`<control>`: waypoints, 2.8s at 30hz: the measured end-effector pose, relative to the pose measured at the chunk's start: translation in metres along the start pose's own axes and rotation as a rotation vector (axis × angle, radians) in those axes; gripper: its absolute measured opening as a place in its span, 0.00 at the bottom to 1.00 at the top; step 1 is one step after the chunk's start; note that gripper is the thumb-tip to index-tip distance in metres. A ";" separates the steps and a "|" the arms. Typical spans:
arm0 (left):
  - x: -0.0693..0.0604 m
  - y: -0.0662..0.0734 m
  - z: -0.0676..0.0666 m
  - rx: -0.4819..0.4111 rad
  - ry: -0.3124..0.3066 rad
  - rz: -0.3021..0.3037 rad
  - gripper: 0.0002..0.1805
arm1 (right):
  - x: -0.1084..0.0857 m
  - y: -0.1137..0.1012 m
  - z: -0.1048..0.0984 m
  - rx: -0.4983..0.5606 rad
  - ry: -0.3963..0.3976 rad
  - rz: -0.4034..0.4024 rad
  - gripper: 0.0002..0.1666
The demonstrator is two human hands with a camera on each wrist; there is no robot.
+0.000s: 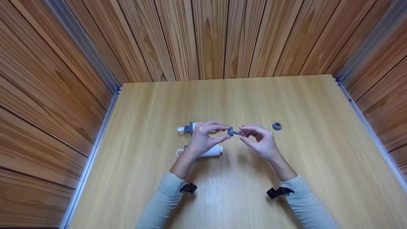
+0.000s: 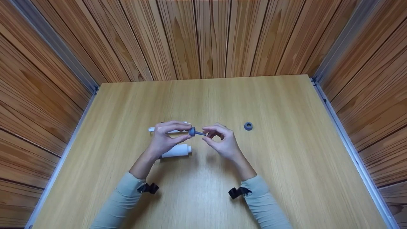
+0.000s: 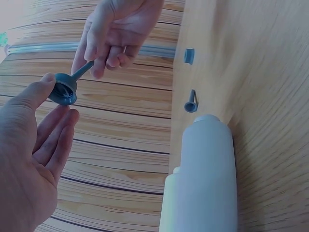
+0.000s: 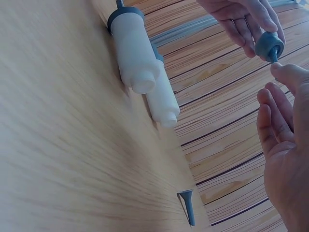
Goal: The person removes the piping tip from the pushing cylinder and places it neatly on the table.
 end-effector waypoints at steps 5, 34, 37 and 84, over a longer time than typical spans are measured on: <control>0.000 0.000 0.001 0.008 -0.006 0.010 0.14 | -0.001 0.001 -0.001 -0.012 0.006 0.008 0.12; 0.000 0.002 0.005 0.025 -0.020 0.015 0.15 | 0.008 -0.010 0.009 0.044 0.018 -0.017 0.10; 0.000 0.002 0.005 0.019 -0.020 0.013 0.15 | 0.008 -0.011 0.010 0.044 0.018 -0.018 0.11; 0.005 0.013 0.010 -0.003 -0.003 0.100 0.16 | 0.009 -0.009 0.020 0.103 0.004 0.033 0.18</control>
Point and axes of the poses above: each hand's wrist, its own x-axis towards the middle knuckle, its own z-axis out of the palm, y = z × x, the point moved 10 cm from there along x, towards the middle knuckle, and after that the axes turned 2 degrees about y, right-handed, at the moved point
